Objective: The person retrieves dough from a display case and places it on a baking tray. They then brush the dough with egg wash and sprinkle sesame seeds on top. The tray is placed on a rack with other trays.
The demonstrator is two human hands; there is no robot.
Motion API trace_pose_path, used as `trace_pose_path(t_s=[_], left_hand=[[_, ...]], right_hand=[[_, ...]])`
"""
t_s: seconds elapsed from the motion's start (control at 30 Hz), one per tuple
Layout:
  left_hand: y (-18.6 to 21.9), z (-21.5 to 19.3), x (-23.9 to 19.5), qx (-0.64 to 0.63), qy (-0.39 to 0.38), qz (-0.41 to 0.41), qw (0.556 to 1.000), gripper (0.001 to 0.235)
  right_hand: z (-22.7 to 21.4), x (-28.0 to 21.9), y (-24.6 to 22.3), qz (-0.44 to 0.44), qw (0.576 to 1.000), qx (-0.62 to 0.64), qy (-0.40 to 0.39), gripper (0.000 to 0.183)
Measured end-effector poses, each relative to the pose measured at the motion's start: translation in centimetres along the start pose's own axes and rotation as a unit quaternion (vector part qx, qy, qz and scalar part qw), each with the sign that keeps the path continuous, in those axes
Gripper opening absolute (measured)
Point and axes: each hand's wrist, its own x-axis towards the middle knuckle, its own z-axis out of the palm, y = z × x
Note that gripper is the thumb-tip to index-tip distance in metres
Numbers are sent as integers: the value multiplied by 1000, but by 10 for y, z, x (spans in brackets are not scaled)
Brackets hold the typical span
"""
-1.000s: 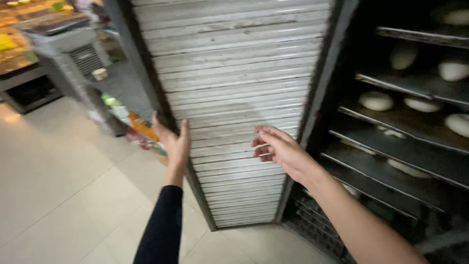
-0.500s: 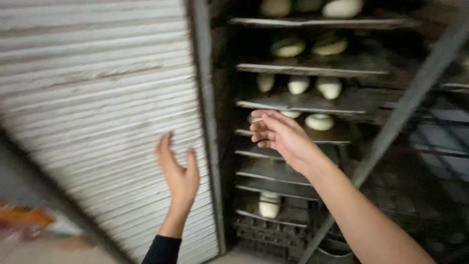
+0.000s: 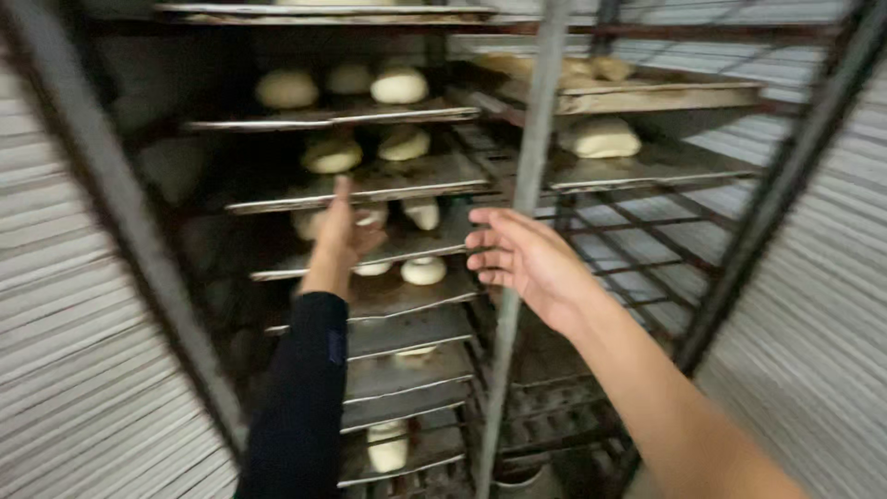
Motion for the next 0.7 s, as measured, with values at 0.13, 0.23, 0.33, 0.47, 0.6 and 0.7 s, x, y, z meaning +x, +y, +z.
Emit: trace_pose_path(t_s=[0.13, 0.23, 0.33, 0.47, 0.6, 0.7], left_hand=[[4, 6, 28, -114, 1, 36, 993, 44], [9, 17, 36, -95, 15, 14, 995, 36], [2, 14, 29, -209, 4, 20, 978, 34], [-5, 5, 5, -270, -5, 79, 959, 39], [-20, -9, -38, -245, 10, 111, 963, 40], [-20, -24, -82, -241, 15, 125, 962, 41]], right_hand=[[-22, -25, -4, 11, 999, -17, 47, 33], [-38, -43, -6, 16, 996, -27, 83, 35], [-49, -58, 0, 38, 991, -30, 123, 35], [-55, -65, 8, 56, 989, -17, 136, 34], [-55, -68, 19, 75, 988, -17, 134, 34], [-54, -73, 21, 69, 990, -9, 121, 33]])
